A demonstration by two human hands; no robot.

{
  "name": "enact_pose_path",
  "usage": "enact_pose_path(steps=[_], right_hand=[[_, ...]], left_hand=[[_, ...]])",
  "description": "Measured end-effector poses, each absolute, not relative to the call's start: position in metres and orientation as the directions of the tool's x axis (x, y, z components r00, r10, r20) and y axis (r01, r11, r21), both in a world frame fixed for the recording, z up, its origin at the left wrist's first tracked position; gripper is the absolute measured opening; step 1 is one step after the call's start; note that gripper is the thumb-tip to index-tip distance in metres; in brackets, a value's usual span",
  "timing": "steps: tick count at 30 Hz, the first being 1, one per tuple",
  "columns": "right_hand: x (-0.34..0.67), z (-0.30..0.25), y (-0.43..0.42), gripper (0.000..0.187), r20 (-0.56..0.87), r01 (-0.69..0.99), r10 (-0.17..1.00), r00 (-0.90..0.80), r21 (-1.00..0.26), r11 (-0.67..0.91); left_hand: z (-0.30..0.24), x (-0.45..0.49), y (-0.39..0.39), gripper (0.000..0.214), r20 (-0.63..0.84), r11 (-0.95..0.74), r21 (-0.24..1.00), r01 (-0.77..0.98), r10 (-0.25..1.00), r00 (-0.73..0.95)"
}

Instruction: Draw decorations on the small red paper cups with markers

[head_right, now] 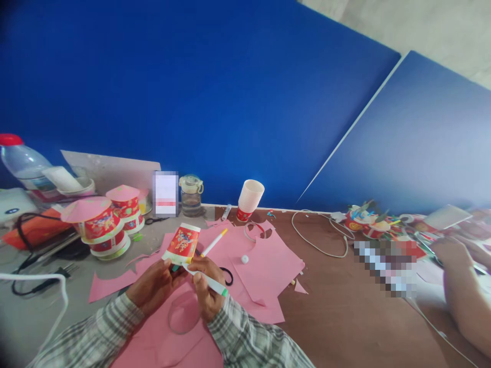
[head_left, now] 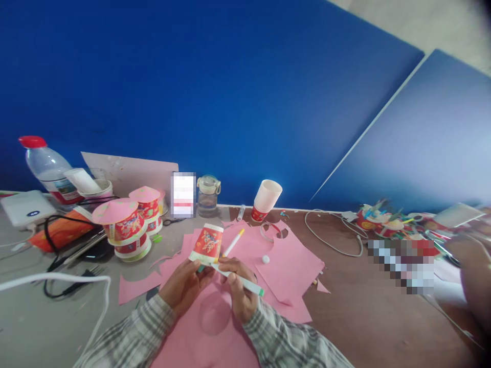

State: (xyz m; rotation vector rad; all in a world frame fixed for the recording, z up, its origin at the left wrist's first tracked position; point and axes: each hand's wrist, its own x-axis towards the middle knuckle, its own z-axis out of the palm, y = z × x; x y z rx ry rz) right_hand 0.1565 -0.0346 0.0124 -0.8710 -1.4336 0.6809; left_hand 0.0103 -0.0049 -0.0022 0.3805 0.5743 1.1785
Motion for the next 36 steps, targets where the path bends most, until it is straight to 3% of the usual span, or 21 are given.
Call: enact_pose_path(steps=[36], right_hand=[[0.1559, 0.0124, -0.0341, 0.032, 0.479, 0.058, 0.866, 0.144, -0.878, 0.476]], left_hand=[[-0.0017, 0.0096, -0.0041, 0.033, -0.238, 0.348, 0.538, -0.767, 0.936, 0.258]])
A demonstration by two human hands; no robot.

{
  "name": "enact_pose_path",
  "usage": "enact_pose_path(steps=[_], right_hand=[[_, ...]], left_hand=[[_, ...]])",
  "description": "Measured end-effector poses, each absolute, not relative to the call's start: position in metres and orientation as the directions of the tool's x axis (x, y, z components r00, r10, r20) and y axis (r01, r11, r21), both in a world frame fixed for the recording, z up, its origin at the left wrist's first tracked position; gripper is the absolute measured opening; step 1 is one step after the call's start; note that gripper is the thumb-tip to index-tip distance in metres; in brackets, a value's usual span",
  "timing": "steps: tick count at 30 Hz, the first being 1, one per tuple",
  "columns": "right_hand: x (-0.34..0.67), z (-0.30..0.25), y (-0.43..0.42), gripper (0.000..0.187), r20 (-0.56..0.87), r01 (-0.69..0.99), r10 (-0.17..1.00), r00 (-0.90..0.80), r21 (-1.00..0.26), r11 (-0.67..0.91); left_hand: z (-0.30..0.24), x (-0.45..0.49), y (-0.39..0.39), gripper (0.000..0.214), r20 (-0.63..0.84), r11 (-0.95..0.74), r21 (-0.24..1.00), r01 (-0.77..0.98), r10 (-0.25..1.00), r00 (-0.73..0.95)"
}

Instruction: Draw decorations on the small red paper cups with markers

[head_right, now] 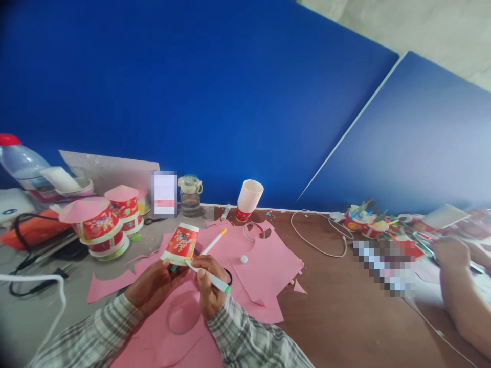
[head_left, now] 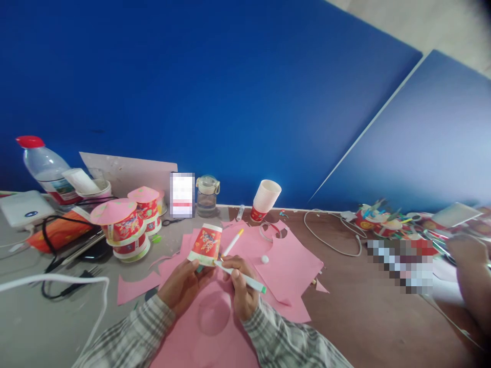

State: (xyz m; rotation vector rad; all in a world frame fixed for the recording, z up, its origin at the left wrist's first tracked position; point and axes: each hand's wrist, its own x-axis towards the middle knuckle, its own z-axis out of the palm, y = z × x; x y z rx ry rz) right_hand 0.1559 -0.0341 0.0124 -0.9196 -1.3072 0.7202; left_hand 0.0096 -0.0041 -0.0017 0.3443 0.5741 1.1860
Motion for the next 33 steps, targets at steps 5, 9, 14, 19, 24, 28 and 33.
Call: enact_pose_path(steps=[5, 9, 14, 19, 24, 28, 33], right_hand=[[0.155, 0.013, -0.034, 0.032, 0.502, 0.062, 0.857, 0.121, -0.865, 0.498], [0.155, 0.014, -0.034, 0.030, 0.472, 0.067, 0.872, 0.130, -0.882, 0.467], [0.156, 0.015, -0.035, 0.031, 0.465, 0.054, 0.871, 0.160, -0.885, 0.463], [0.155, 0.021, -0.038, 0.030, 0.469, 0.079, 0.869, 0.157, -0.883, 0.462], [0.155, 0.028, -0.040, 0.032, 0.502, 0.095, 0.856, 0.123, -0.864, 0.494], [0.155, 0.025, -0.040, 0.031, 0.537, 0.106, 0.839, 0.082, -0.842, 0.529], [0.155, 0.019, -0.037, 0.029, 0.568, 0.086, 0.821, 0.056, -0.822, 0.562]], left_hand=[[-0.004, 0.009, -0.003, 0.037, -0.245, 0.350, 0.535, -0.769, 0.935, 0.255], [-0.004, 0.009, -0.003, 0.035, -0.247, 0.354, 0.534, -0.768, 0.934, 0.259], [-0.002, 0.009, -0.004, 0.036, -0.257, 0.360, 0.541, -0.760, 0.931, 0.257], [-0.005, 0.008, -0.003, 0.035, -0.249, 0.363, 0.546, -0.755, 0.931, 0.268], [-0.006, 0.008, -0.003, 0.034, -0.231, 0.358, 0.551, -0.754, 0.934, 0.274], [-0.004, 0.009, -0.003, 0.030, -0.215, 0.351, 0.566, -0.746, 0.936, 0.278], [-0.003, 0.009, -0.004, 0.030, -0.192, 0.334, 0.583, -0.741, 0.943, 0.273]])
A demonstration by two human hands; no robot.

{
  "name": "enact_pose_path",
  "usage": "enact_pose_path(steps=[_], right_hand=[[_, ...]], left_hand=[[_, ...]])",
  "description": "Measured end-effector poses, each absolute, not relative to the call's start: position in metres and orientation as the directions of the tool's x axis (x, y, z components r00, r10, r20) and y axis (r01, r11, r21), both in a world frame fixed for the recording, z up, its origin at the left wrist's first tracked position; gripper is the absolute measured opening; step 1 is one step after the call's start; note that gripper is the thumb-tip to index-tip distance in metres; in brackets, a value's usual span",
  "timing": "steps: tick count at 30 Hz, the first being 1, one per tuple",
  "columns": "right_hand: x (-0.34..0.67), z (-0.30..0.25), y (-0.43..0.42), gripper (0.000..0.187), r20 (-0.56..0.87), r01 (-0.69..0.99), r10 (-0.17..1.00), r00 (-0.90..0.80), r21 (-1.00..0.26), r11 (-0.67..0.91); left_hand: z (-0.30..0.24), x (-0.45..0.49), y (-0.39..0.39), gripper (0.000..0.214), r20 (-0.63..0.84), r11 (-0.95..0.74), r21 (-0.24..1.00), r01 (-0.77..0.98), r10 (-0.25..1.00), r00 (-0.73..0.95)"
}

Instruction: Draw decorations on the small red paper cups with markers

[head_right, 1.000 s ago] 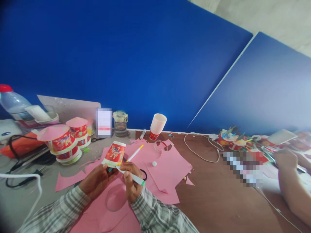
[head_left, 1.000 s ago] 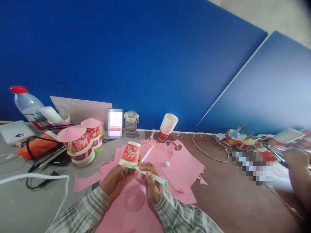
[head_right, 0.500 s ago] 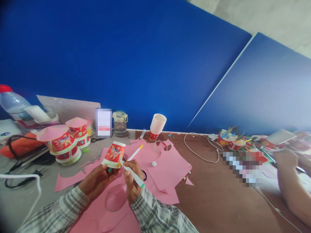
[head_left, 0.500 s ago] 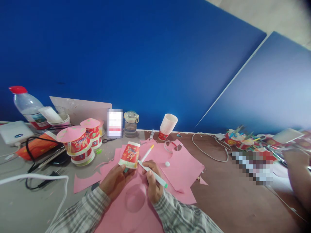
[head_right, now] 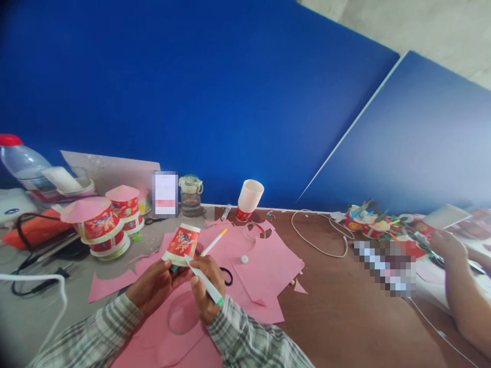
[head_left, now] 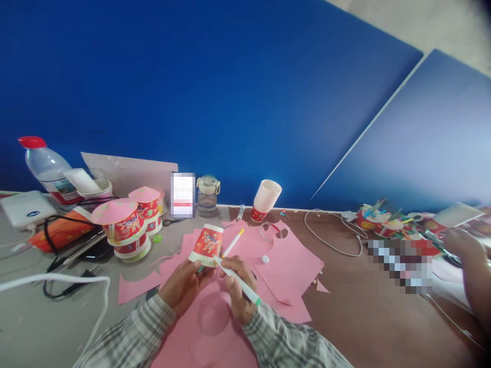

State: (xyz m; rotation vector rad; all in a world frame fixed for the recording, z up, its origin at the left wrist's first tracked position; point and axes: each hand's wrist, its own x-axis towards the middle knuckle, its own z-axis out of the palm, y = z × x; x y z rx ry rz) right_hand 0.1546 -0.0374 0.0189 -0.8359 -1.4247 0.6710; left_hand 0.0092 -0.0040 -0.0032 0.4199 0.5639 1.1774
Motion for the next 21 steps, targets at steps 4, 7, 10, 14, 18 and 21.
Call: enact_pose_path(steps=[4, 7, 10, 14, 18, 21], right_hand=[[0.1533, 0.0178, -0.0368, 0.029, 0.549, 0.102, 0.832, 0.084, -0.835, 0.540], [0.1525, 0.0176, -0.0368, 0.028, 0.533, 0.088, 0.838, 0.115, -0.846, 0.525], [0.1524, 0.0176, -0.0363, 0.026, 0.519, 0.077, 0.846, 0.123, -0.855, 0.513], [0.1528, 0.0170, -0.0357, 0.024, 0.512, 0.086, 0.850, 0.124, -0.859, 0.505], [0.1533, 0.0152, -0.0358, 0.024, 0.518, 0.099, 0.847, 0.122, -0.855, 0.509], [0.1535, 0.0133, -0.0357, 0.024, 0.510, 0.102, 0.852, 0.121, -0.860, 0.500]], left_hand=[[-0.0031, 0.0095, -0.0045, 0.028, -0.191, 0.330, 0.590, -0.737, 0.944, 0.269], [-0.0031, 0.0096, -0.0046, 0.028, -0.192, 0.326, 0.595, -0.735, 0.945, 0.264], [-0.0035, 0.0095, -0.0044, 0.028, -0.188, 0.323, 0.591, -0.739, 0.946, 0.263], [-0.0053, 0.0088, -0.0042, 0.027, -0.185, 0.326, 0.581, -0.746, 0.945, 0.269], [-0.0058, 0.0087, -0.0039, 0.028, -0.198, 0.334, 0.585, -0.739, 0.942, 0.269], [-0.0040, 0.0093, -0.0035, 0.028, -0.204, 0.334, 0.586, -0.738, 0.942, 0.265]])
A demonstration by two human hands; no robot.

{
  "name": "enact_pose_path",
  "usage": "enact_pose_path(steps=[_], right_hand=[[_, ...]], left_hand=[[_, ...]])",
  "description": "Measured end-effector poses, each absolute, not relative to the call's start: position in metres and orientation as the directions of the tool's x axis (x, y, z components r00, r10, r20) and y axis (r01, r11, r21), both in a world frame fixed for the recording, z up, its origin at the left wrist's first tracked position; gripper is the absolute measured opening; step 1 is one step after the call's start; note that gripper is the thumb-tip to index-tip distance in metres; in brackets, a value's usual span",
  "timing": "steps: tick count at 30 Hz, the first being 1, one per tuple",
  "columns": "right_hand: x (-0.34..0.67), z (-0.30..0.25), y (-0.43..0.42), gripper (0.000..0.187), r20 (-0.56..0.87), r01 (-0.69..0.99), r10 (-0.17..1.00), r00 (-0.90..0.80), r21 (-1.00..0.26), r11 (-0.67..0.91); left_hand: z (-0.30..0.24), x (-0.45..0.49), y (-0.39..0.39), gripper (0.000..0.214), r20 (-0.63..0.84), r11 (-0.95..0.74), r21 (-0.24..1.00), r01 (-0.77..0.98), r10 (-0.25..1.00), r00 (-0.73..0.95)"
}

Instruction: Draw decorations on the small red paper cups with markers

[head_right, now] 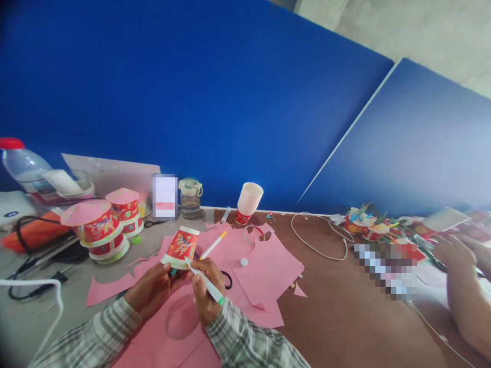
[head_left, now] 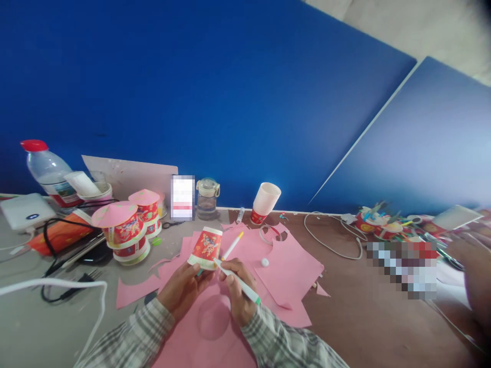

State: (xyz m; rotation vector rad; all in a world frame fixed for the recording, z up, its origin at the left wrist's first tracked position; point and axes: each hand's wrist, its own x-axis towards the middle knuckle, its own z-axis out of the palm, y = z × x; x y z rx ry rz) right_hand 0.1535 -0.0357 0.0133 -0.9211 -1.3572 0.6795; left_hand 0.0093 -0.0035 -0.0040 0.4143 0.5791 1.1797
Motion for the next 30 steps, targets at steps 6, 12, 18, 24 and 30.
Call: enact_pose_path(steps=[6, 12, 18, 24, 30], right_hand=[[0.1537, 0.0129, -0.0343, 0.024, 0.511, 0.107, 0.850, 0.125, -0.859, 0.500], [0.1531, 0.0160, -0.0340, 0.025, 0.516, 0.120, 0.846, 0.131, -0.856, 0.503], [0.1529, 0.0145, -0.0333, 0.022, 0.500, 0.089, 0.855, 0.139, -0.866, 0.492], [0.1547, 0.0125, -0.0343, 0.020, 0.505, 0.111, 0.855, 0.123, -0.863, 0.493], [0.1536, 0.0164, -0.0340, 0.022, 0.497, 0.112, 0.858, 0.129, -0.867, 0.486]], left_hand=[[-0.0025, 0.0098, -0.0037, 0.031, -0.213, 0.342, 0.575, -0.743, 0.940, 0.268], [-0.0054, 0.0089, -0.0029, 0.032, -0.217, 0.329, 0.562, -0.759, 0.944, 0.248], [-0.0052, 0.0088, -0.0020, 0.034, -0.205, 0.307, 0.555, -0.773, 0.951, 0.231], [-0.0045, 0.0085, -0.0019, 0.035, -0.220, 0.319, 0.552, -0.770, 0.947, 0.235], [-0.0045, 0.0084, -0.0022, 0.038, -0.231, 0.328, 0.548, -0.770, 0.943, 0.238]])
